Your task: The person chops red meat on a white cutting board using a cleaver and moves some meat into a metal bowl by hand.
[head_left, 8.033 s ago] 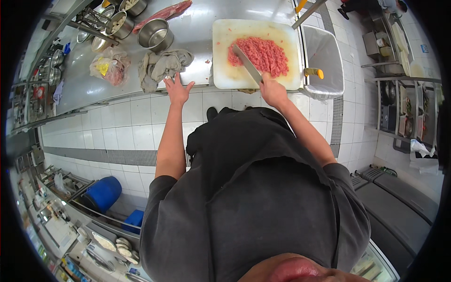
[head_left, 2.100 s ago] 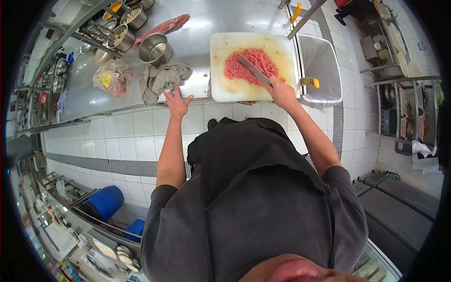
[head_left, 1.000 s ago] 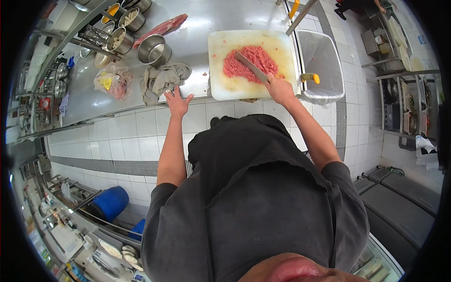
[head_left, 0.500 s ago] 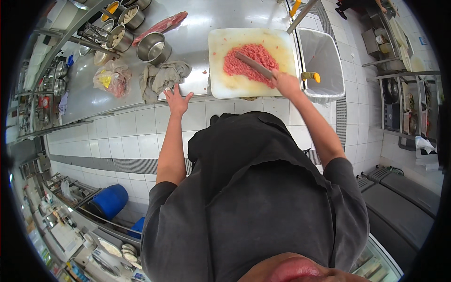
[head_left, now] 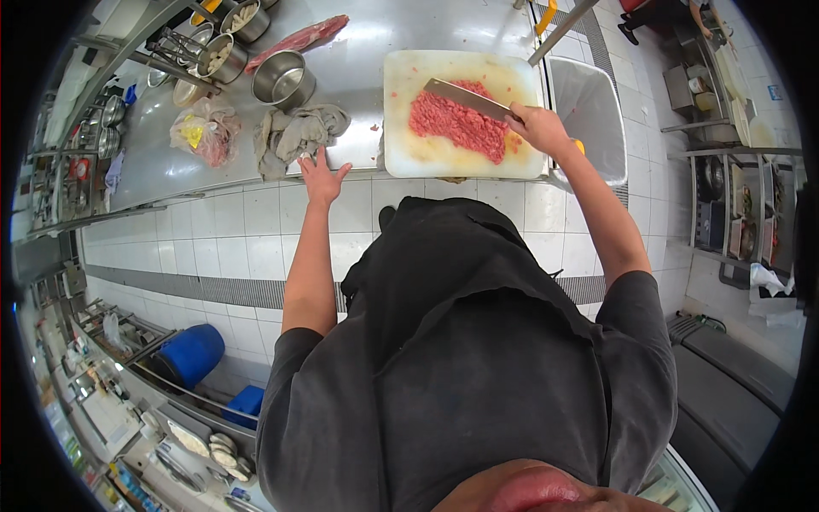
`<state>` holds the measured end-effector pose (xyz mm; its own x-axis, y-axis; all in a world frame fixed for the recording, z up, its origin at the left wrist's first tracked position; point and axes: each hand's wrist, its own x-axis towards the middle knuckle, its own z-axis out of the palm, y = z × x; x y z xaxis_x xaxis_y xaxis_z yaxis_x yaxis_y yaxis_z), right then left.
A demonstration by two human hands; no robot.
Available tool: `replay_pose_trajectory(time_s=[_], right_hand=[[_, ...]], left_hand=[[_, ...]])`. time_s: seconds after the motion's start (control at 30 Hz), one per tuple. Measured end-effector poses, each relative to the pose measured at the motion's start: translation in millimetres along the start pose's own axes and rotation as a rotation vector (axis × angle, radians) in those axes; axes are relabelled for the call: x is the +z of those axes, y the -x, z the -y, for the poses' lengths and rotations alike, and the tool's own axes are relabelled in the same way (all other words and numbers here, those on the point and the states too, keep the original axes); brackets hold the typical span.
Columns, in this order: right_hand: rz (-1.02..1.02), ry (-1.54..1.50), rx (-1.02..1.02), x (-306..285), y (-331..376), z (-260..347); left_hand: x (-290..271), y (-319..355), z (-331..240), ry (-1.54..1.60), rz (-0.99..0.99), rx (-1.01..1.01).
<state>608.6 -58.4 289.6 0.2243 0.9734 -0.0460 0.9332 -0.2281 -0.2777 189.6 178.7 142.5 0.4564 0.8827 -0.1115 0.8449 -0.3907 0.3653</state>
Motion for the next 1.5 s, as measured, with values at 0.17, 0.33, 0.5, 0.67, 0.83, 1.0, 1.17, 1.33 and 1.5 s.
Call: replay_pose_trajectory(time_s=[0.17, 0.33, 0.5, 0.67, 0.83, 1.0, 1.17, 1.33, 1.5], right_hand=[[0.183, 0.159, 0.038, 11, 0, -9], [0.101, -0.023, -0.014, 3, -14, -11], [0.232, 0.15, -0.038, 4, -23, -18], [0.168, 0.016, 0.005, 12, -25, -29], [0.206, -0.601, 0.179, 1, -40, -70], [0.133, -0.249, 0.304, 12, -57, -140], [0.228, -0.279, 0.141, 40, -88, -123], [0.324, -0.046, -0.039, 10, -107, -28], [0.212, 0.256, -0.249, 26, -34, -3]], left_hand=[[2, 8, -1, -0.017, -0.003, 0.012], [0, 3, -1, -0.001, -0.034, 0.013], [2, 8, -4, -0.026, -0.006, 0.002], [-1, 5, -5, 0.015, -0.031, 0.015], [-3, 5, -5, -0.001, -0.01, -0.01], [-6, 7, -8, 0.008, 0.006, -0.015], [-7, 6, -10, 0.008, 0.017, -0.008], [-4, 8, -6, 0.022, 0.024, -0.001], [0, 4, -4, 0.031, 0.002, 0.019]])
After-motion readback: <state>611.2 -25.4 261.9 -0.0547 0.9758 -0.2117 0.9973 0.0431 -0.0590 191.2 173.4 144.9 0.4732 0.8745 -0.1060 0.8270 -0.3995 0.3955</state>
